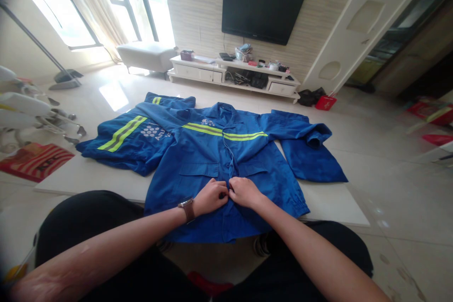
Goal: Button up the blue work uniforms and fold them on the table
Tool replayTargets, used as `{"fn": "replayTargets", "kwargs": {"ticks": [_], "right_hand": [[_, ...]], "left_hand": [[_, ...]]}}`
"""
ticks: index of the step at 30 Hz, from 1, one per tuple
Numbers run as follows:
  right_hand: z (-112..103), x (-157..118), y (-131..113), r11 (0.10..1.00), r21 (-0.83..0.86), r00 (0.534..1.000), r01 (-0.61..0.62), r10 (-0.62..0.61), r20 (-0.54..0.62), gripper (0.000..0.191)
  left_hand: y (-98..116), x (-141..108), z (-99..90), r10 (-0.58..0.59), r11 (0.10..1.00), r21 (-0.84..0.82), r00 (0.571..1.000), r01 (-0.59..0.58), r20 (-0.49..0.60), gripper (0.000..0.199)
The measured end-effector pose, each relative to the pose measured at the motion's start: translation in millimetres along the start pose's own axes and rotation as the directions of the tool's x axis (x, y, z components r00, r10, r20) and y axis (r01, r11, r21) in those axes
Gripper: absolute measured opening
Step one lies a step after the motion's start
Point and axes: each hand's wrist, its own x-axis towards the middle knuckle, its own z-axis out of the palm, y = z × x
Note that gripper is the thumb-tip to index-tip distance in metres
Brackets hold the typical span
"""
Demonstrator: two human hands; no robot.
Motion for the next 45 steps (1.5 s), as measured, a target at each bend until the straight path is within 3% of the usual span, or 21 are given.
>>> {"fn": "replayTargets", "kwargs": {"ticks": [16,33,45], "right_hand": [[-1.8,0.7,-1.1,1.0,-0.005,1.0,-0.006,0.006,0.015,0.014],[-4.5,2.1,-1.9,1.0,-0.019,0.999,-0.014,0.014,0.029,0.016],[-9.1,1.8,3.9,0.995,-0.022,0.995,0.097,-0.096,0.036,0.012]], "left_hand": [[5.1,-4.7,-0.4,0.048,0.975,0.215,0.999,-0.051,0.019,0.021],[2.7,-2.0,0.2,0.016,0.984,0.175,1.0,-0.016,0.002,0.02],[4.1,-2.3,-1.2,-0.001,0.989,0.146,1.0,0.001,0.002,0.017]]}}
